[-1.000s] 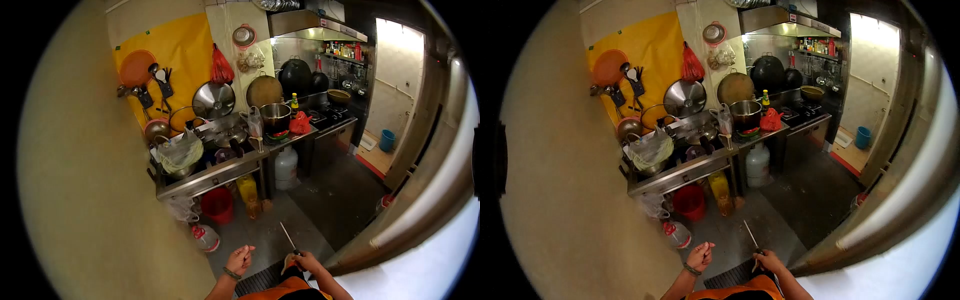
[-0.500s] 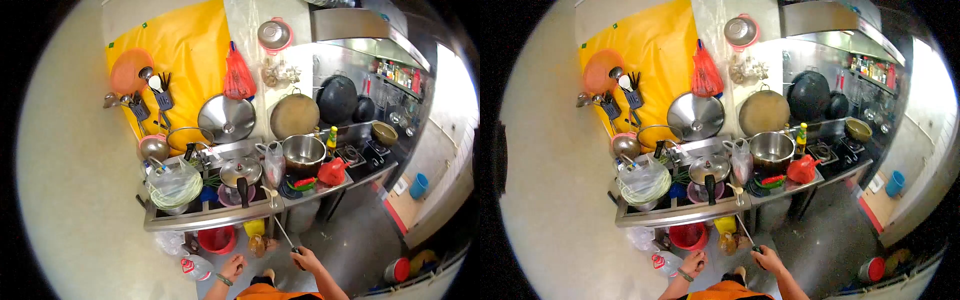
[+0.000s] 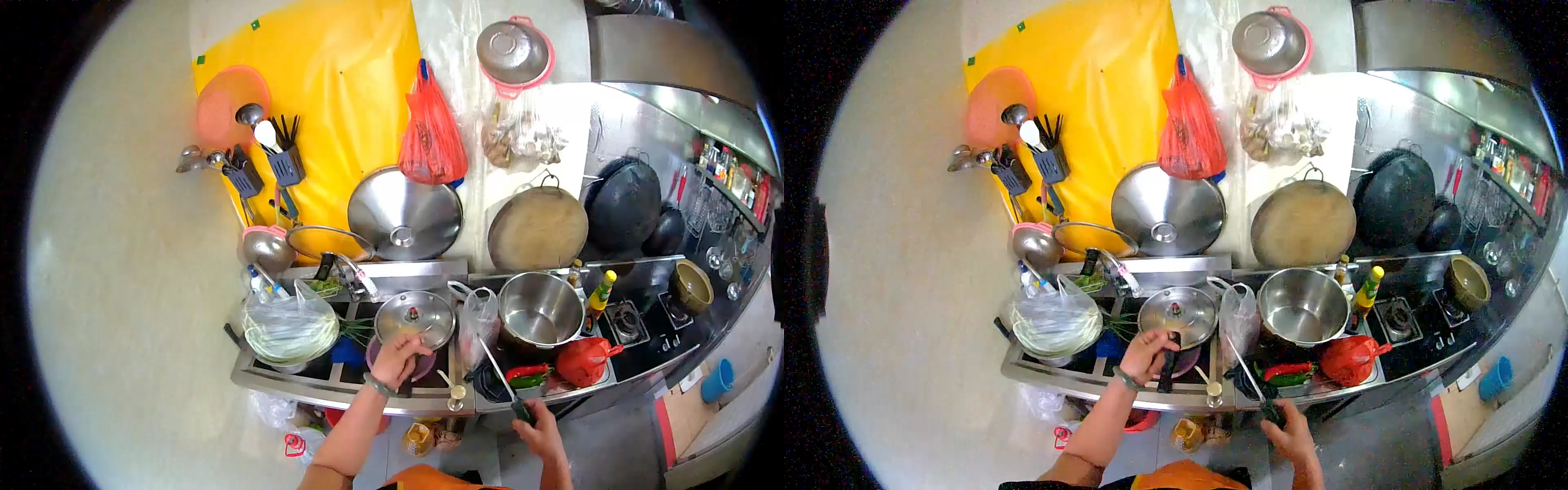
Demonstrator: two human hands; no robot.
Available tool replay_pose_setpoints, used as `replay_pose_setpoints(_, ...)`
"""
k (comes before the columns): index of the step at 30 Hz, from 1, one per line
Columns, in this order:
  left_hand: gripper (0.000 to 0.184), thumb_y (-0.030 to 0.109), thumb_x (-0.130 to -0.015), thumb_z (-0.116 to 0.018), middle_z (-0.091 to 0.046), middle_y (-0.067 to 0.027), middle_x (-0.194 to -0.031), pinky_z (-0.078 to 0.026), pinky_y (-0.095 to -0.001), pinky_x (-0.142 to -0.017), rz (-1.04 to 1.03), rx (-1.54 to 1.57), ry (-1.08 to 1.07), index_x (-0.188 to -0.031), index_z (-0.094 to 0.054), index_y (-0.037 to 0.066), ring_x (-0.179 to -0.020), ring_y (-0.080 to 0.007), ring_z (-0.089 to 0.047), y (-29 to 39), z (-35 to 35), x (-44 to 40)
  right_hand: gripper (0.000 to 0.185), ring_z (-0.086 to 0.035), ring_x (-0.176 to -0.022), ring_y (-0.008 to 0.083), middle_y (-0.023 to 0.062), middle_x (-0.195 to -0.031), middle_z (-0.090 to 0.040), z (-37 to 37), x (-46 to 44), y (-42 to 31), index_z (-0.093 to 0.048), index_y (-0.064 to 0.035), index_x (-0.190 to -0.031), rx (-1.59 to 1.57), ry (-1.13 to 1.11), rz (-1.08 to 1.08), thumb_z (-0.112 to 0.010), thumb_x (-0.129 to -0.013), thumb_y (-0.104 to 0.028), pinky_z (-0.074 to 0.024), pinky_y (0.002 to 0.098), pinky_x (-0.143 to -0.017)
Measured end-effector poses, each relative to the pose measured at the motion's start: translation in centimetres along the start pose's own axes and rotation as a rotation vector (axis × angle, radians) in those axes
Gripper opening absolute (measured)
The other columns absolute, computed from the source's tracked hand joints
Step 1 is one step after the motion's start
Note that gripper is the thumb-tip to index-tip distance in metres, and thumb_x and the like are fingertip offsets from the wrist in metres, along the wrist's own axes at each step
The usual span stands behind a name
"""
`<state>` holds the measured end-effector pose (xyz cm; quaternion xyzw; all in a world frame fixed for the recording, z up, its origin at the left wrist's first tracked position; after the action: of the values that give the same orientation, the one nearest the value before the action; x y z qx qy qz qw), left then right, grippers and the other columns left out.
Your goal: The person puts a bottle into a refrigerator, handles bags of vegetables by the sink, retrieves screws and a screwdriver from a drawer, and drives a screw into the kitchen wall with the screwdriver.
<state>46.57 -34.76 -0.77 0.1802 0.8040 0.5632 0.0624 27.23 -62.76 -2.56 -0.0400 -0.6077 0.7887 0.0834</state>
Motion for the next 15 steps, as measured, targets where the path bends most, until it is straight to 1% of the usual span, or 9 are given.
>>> replay_pose_setpoints(1,0.016,0.022,-0.092,-0.053,-0.066,-0.0080,-0.078,-0.023,-0.0214,-0.029,-0.011,0.045,0.029,-0.091,-0.058,0.007,-0.032,-0.0067,-0.035,1.1,-0.6,-0.5,0.032,-0.056,-0.078,0.0142,0.0116,-0.084,-0.060,0.5,-1.3,-1.1,-0.054,0.0003,-0.099,0.064,-0.021,-0.014,-0.066,-0.073,-0.013,-0.0450,0.0285,-0.071)
replay_pose_setpoints(3,0.016,0.022,-0.092,-0.053,-0.064,-0.0055,-0.073,-0.022,-0.0209,-0.030,-0.104,0.094,0.029,-0.089,-0.059,0.007,-0.032,-0.0064,-0.033,2.3,-0.1,-2.3,0.028,-0.056,-0.076,0.0148,0.0109,-0.081,-0.059,0.8,-3.8,-3.6,-0.054,-0.0001,-0.095,0.125,0.024,0.217,-0.066,-0.073,-0.013,-0.0449,0.0284,-0.069)
replay_pose_setpoints(4,0.016,0.022,-0.092,-0.054,-0.063,-0.0051,-0.072,-0.022,-0.0204,-0.031,-0.108,0.122,0.088,-0.088,-0.058,0.007,-0.032,-0.0061,-0.033,3.1,-0.2,-3.2,0.027,-0.056,-0.075,0.0151,0.0106,-0.080,-0.059,0.7,-4.6,-4.8,-0.053,-0.0003,-0.094,0.157,0.040,0.320,-0.066,-0.074,-0.012,-0.0449,0.0284,-0.069)
replay_pose_setpoints(5,0.016,0.021,-0.092,-0.054,-0.063,-0.0047,-0.071,-0.023,-0.0199,-0.032,-0.108,0.150,0.151,-0.086,-0.058,0.007,-0.032,-0.0058,-0.032,3.8,-0.1,-4.1,0.028,-0.056,-0.075,0.0155,0.0092,-0.079,-0.059,0.5,-5.5,-6.1,-0.054,-0.0002,-0.096,0.111,0.035,0.332,-0.067,-0.074,-0.011,-0.0449,0.0279,-0.070)
replay_pose_setpoints(9,0.017,0.015,-0.089,-0.057,-0.064,-0.0085,-0.080,-0.025,-0.0187,-0.033,-0.239,0.292,0.015,-0.073,-0.052,0.012,-0.033,-0.0045,-0.032,9.0,-0.3,-5.8,0.029,-0.059,-0.074,0.0148,0.0102,-0.080,-0.062,-1.3,-8.6,-10.3,-0.055,-0.0002,-0.098,0.143,0.024,0.368,-0.068,-0.073,-0.008,-0.0463,0.0274,-0.068)
replay_pose_setpoints(10,0.020,0.010,-0.090,-0.056,-0.065,-0.0166,-0.089,-0.024,-0.0193,-0.034,-0.244,0.341,0.029,-0.071,-0.049,0.010,-0.033,-0.0041,-0.034,9.4,0.6,-6.5,0.030,-0.059,-0.074,0.0146,0.0106,-0.081,-0.063,-2.1,-9.3,-11.3,-0.056,-0.0003,-0.099,0.170,0.026,0.369,-0.068,-0.073,-0.008,-0.0466,0.0274,-0.067)
replay_pose_setpoints(13,0.023,0.011,-0.090,-0.057,-0.064,-0.0146,-0.085,-0.024,-0.0188,-0.034,-0.245,0.334,0.042,-0.069,-0.048,0.010,-0.033,-0.0040,-0.033,10.5,3.6,-8.5,0.028,-0.055,-0.072,0.0102,0.0069,-0.078,-0.061,-5.7,-11.7,-12.3,-0.056,0.0013,-0.097,0.151,0.010,0.363,-0.066,-0.072,-0.005,-0.0456,0.0252,-0.066)
replay_pose_setpoints(14,0.020,0.014,-0.091,-0.056,-0.063,-0.0125,-0.083,-0.026,-0.0188,-0.034,-0.246,0.323,0.013,-0.072,-0.052,0.009,-0.034,-0.0042,-0.033,10.7,4.9,-9.1,0.028,-0.056,-0.071,0.0106,0.0074,-0.078,-0.062,-7.1,-12.5,-12.8,-0.057,0.0008,-0.098,0.188,0.005,0.380,-0.066,-0.072,-0.005,-0.0458,0.0246,-0.067)
replay_pose_setpoints(15,0.019,0.015,-0.091,-0.056,-0.063,-0.0122,-0.083,-0.026,-0.0190,-0.035,-0.220,0.331,0.013,-0.074,-0.053,0.008,-0.034,-0.0043,-0.034,10.8,6.5,-9.8,0.029,-0.059,-0.072,0.0143,0.0098,-0.080,-0.062,-8.7,-13.3,-12.8,-0.057,0.0000,-0.098,0.196,0.005,0.358,-0.067,-0.072,-0.007,-0.0470,0.0261,-0.067)
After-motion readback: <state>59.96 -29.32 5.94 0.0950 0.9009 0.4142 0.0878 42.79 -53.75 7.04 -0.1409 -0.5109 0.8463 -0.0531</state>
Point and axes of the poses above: each hand's wrist, its own x-axis away from the middle knuckle, its own z-axis out of the back of the hand, y = z × x, the point moved 4 cm from there along -x, towards the middle knuckle
